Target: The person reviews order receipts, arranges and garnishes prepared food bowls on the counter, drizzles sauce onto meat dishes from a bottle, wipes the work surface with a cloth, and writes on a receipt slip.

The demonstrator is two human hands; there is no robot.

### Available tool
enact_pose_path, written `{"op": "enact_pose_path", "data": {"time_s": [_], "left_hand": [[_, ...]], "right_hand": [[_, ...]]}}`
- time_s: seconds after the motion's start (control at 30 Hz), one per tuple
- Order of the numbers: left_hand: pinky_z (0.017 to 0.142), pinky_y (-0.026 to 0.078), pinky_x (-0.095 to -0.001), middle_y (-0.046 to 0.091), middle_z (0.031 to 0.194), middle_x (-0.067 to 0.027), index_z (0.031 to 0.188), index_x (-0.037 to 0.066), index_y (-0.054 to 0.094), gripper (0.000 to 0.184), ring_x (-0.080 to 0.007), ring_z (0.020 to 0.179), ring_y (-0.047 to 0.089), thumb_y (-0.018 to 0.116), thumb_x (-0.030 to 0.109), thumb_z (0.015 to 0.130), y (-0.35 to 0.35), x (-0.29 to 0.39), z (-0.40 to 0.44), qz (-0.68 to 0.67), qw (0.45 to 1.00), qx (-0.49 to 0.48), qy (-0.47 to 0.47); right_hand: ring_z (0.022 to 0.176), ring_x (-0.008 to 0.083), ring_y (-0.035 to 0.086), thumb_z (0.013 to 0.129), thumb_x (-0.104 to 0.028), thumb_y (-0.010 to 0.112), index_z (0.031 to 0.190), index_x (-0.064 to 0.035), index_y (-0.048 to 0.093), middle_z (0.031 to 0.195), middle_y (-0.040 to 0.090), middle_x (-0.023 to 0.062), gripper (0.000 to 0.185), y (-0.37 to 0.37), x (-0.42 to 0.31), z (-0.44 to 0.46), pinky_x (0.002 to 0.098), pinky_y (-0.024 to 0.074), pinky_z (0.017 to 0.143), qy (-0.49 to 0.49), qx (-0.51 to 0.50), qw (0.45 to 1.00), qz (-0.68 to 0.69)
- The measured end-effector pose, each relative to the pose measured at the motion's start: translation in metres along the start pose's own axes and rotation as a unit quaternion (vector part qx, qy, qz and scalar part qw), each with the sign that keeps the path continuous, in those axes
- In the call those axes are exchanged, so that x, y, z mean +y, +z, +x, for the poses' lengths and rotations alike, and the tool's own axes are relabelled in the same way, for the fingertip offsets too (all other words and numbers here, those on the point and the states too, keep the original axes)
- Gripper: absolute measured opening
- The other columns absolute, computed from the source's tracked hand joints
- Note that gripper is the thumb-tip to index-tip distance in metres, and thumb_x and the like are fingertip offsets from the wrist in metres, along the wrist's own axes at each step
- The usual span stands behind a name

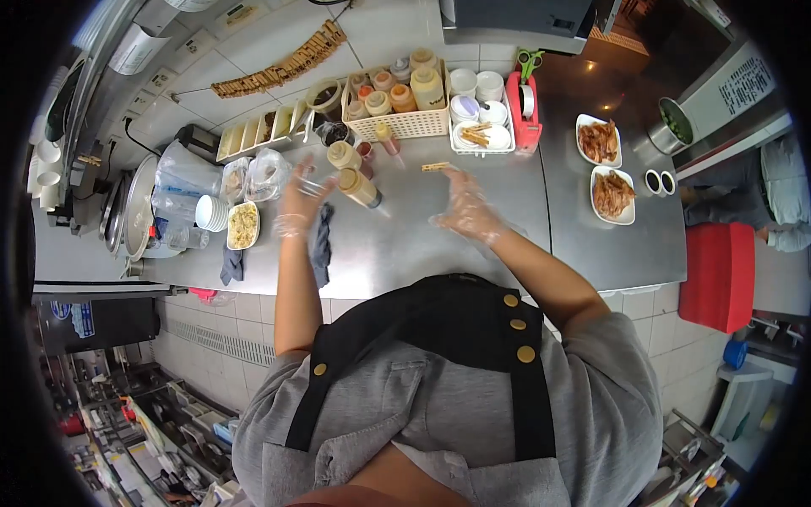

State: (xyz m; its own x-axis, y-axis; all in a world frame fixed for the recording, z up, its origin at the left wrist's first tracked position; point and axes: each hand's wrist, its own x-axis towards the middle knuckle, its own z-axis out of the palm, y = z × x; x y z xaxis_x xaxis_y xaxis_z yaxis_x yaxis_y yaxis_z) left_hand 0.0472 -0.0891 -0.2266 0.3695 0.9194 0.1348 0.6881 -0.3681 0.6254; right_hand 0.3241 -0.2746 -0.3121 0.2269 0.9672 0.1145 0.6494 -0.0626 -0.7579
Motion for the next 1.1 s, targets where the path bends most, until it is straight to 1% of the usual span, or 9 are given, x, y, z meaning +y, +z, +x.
{"op": "enact_pose_path", "data": {"time_s": [0.23,0.33,0.43,0.5,0.73,0.77,0.87,0.93,1.1], "left_hand": [[0.085,0.053,-0.0423,0.066,0.12,-0.0191,0.141,0.015,0.045,0.081,-0.0388,0.104,0.065,0.081,0.042,0.075,0.068,-0.011,-0.002,0.049,0.997,-0.052,-0.024],[0.082,0.054,-0.043,0.067,0.114,-0.0194,0.131,0.01,0.049,0.071,-0.0389,0.1,0.066,0.081,0.042,0.075,0.08,-0.006,-0.005,0.019,0.999,0.005,0.026],[0.082,0.053,-0.0413,0.068,0.108,-0.0177,0.123,0.007,0.052,0.065,-0.0368,0.098,0.067,0.081,0.041,0.076,0.09,-0.016,-0.006,-0.028,0.997,0.049,0.043],[0.085,0.052,-0.0391,0.067,0.107,-0.0165,0.119,0.003,0.053,0.062,-0.0328,0.1,0.067,0.083,0.037,0.076,0.082,-0.013,-0.005,-0.07,0.996,0.016,0.045],[0.097,0.048,-0.0385,0.062,0.124,-0.0172,0.136,0.005,0.049,0.074,-0.0312,0.113,0.062,0.085,0.026,0.075,0.047,-0.033,0.065,-0.025,0.986,0.07,0.148],[0.1,0.046,-0.0372,0.061,0.127,-0.018,0.142,0.007,0.044,0.084,-0.0299,0.115,0.061,0.087,0.021,0.071,0.051,-0.041,0.075,-0.075,0.992,-0.025,0.102],[0.098,0.048,-0.0364,0.062,0.126,-0.0166,0.139,0.008,0.047,0.08,-0.029,0.114,0.062,0.087,0.02,0.07,0.078,-0.05,0.086,-0.074,0.988,-0.084,0.109],[0.093,0.051,-0.0357,0.066,0.12,-0.0128,0.133,0.01,0.052,0.074,-0.0269,0.107,0.065,0.087,0.019,0.069,0.105,-0.069,0.091,-0.154,0.979,-0.083,0.108],[0.084,0.055,-0.0352,0.07,0.107,-0.0113,0.121,0.01,0.058,0.062,-0.0264,0.096,0.069,0.088,0.021,0.068,0.116,-0.032,0.078,-0.118,0.982,-0.085,0.123]], "right_hand": [[0.131,0.0401,0.044,0.072,-0.027,0.08,0.138,-0.0022,0.044,0.136,0.049,0.0223,0.08,0.059,-0.001,0.087,0.0431,0.0364,0.11,0.124,-0.089,0.982,-0.11],[0.111,0.0366,0.059,0.07,-0.027,0.079,0.123,-0.0059,0.056,0.118,0.061,0.0201,0.061,0.077,-0.001,0.115,0.0421,0.0477,0.096,0.02,0.014,0.994,-0.107],[0.104,0.0355,0.061,0.067,-0.025,0.08,0.116,-0.0082,0.06,0.114,0.062,0.0163,0.056,0.09,-0.017,0.138,0.0408,0.0491,0.094,0.008,-0.104,0.991,-0.085],[0.101,0.0339,0.062,0.062,-0.023,0.085,0.117,-0.0082,0.061,0.111,0.062,0.0135,0.062,0.108,-0.021,0.131,0.0385,0.0508,0.092,-0.179,-0.072,0.98,0.045],[0.098,0.0277,0.063,0.061,-0.015,0.087,0.111,-0.0077,0.064,0.109,0.065,0.0107,0.056,0.11,-0.02,0.121,0.0368,0.0516,0.086,-0.082,-0.07,0.963,0.249],[0.097,0.0275,0.063,0.062,-0.014,0.087,0.11,-0.0074,0.064,0.108,0.065,0.0106,0.054,0.097,-0.023,0.12,0.0368,0.0514,0.086,-0.077,-0.076,0.959,0.261],[0.099,0.0188,0.059,0.068,-0.01,0.086,0.109,-0.0071,0.061,0.104,0.063,0.0065,0.049,0.063,-0.019,0.121,0.034,0.0499,0.087,-0.096,-0.029,0.971,0.219],[0.089,0.0306,0.063,0.064,-0.016,0.086,0.105,-0.0064,0.064,0.099,0.066,0.0111,0.048,0.057,-0.011,0.12,0.0379,0.0513,0.084,-0.04,0.198,0.933,0.299],[0.109,0.0325,0.055,0.063,-0.019,0.088,0.117,-0.0069,0.057,0.117,0.056,0.0139,0.064,0.039,0.03,0.144,0.0419,0.0463,0.094,-0.003,0.197,0.973,0.123]]}}
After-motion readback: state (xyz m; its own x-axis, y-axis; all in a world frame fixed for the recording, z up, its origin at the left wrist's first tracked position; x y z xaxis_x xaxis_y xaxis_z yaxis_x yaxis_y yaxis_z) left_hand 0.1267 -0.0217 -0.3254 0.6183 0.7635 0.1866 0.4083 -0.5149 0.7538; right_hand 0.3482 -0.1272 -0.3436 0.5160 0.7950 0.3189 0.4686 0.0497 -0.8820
